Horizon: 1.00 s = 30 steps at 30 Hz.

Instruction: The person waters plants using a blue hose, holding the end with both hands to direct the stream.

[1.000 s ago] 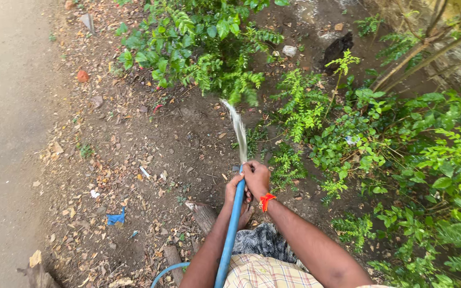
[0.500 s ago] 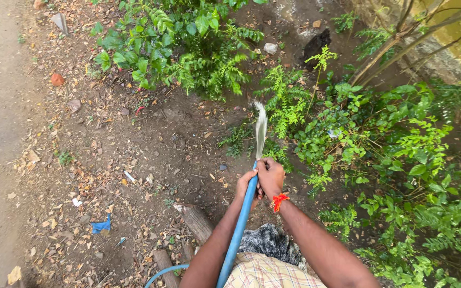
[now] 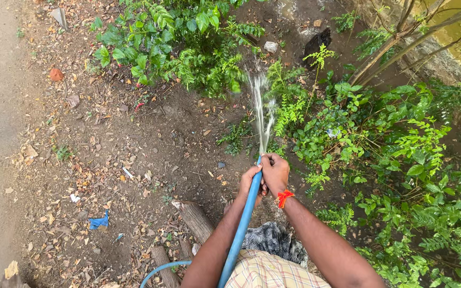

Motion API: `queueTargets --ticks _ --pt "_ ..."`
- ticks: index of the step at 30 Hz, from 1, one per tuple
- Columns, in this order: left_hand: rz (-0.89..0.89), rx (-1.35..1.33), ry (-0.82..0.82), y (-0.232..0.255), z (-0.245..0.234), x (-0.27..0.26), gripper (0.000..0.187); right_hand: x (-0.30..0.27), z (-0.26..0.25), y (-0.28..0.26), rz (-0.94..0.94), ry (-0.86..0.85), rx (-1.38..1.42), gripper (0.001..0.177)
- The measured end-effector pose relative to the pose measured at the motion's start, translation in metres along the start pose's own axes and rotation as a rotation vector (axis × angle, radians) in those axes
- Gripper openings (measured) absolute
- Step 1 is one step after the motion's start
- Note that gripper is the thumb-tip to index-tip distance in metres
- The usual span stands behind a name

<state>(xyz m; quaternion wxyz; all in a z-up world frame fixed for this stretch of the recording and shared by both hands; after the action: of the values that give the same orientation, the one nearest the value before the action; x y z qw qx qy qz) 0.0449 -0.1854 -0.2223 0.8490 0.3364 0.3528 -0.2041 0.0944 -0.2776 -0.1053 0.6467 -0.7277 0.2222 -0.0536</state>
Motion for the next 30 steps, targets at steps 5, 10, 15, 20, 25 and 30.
queueTargets --ticks 5,10,15,20,25,30 --pt "-0.011 0.045 0.013 -0.005 0.007 0.001 0.047 0.001 -0.009 0.004 0.017 0.015 0.005 0.020" --pt "0.014 0.045 0.036 -0.003 0.016 -0.010 0.039 0.003 -0.020 0.001 -0.019 0.070 -0.023 0.020" --pt "0.015 0.020 0.035 0.002 0.025 -0.017 0.040 0.003 -0.021 -0.009 -0.027 0.054 -0.021 0.020" --pt "0.006 -0.016 0.011 0.008 0.035 -0.021 0.039 0.003 -0.018 -0.028 -0.027 0.022 0.031 0.020" --pt "0.071 -0.005 -0.033 0.020 0.053 -0.025 0.036 0.009 -0.023 -0.044 -0.111 0.037 -0.007 0.020" --pt "0.096 0.032 -0.088 0.028 0.074 -0.020 0.039 0.022 -0.028 -0.054 -0.146 0.055 0.006 0.020"
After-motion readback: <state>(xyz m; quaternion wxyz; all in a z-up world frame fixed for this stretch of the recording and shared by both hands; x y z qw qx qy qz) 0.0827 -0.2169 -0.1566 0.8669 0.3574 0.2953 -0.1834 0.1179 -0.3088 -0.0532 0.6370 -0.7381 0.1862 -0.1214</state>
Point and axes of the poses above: each hand's wrist, its own x-axis towards the middle knuckle, its own z-axis out of the palm, y = z × x, the point moved 10 cm from there along x, towards the middle knuckle, and after that the axes turned 11 degrees about y, right-handed, at the moved point
